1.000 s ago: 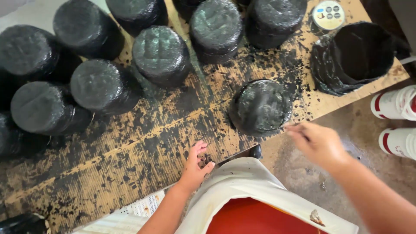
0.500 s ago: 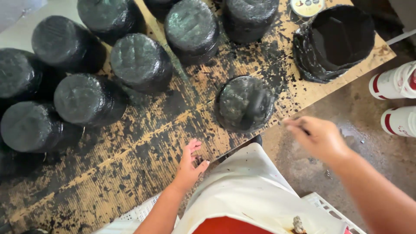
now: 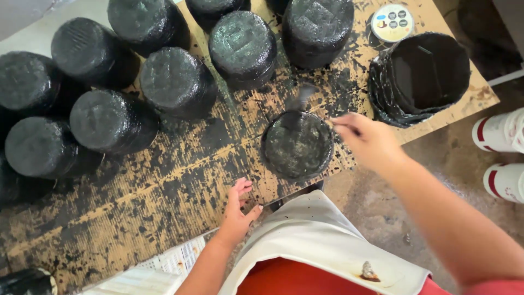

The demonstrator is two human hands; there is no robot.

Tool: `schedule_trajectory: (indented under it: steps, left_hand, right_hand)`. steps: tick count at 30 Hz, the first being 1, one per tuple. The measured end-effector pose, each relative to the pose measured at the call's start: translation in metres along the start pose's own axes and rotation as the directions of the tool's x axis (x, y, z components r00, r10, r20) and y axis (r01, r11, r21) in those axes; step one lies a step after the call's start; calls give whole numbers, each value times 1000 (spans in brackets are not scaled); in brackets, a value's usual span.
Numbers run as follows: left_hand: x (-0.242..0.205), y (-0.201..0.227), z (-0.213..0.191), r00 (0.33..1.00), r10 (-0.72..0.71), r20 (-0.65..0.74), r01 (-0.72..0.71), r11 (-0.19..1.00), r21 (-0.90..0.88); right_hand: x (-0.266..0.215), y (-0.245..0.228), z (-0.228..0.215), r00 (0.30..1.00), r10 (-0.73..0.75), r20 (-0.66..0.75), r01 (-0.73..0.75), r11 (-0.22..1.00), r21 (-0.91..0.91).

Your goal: Applying black wax to a cheese wheel with a brush and then applying a label

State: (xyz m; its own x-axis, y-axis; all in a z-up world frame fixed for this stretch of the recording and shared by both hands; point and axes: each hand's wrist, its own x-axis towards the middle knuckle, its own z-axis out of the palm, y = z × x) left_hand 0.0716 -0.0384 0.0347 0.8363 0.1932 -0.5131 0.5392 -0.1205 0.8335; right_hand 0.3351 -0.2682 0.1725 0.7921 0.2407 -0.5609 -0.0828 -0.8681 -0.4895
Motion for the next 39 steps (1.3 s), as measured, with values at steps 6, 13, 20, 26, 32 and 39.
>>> schedule_trajectory:
  steps: [6, 13, 20, 26, 32, 39]
  left_hand:
    - [0, 20, 14, 997, -29, -77, 28, 999, -15]
    - [-9, 20, 31, 988, -62, -138, 57, 998, -35]
    - [-12, 7, 41, 983, -8, -184, -7, 997, -83]
    - [-18, -16, 46, 977, -11, -215, -13, 994, -108]
    - [-18, 21, 44, 979, -89, -185, 79, 995, -63]
    - [-2, -27, 35, 981, 74, -177, -74, 997, 12]
  right_hand:
    - [41, 58, 6, 978, -203, 40, 205, 919, -337]
    - [37, 39, -13, 968, -228, 103, 250, 885, -392]
    - [52, 70, 3, 784, -607, 129, 609, 712, -350]
    - [31, 119, -36, 957, -289, 20, 288, 957, 44]
    - [-1, 83, 1, 950, 271, 153, -311, 852, 422]
    - [-34, 231, 55, 980, 21, -197, 93, 830, 550]
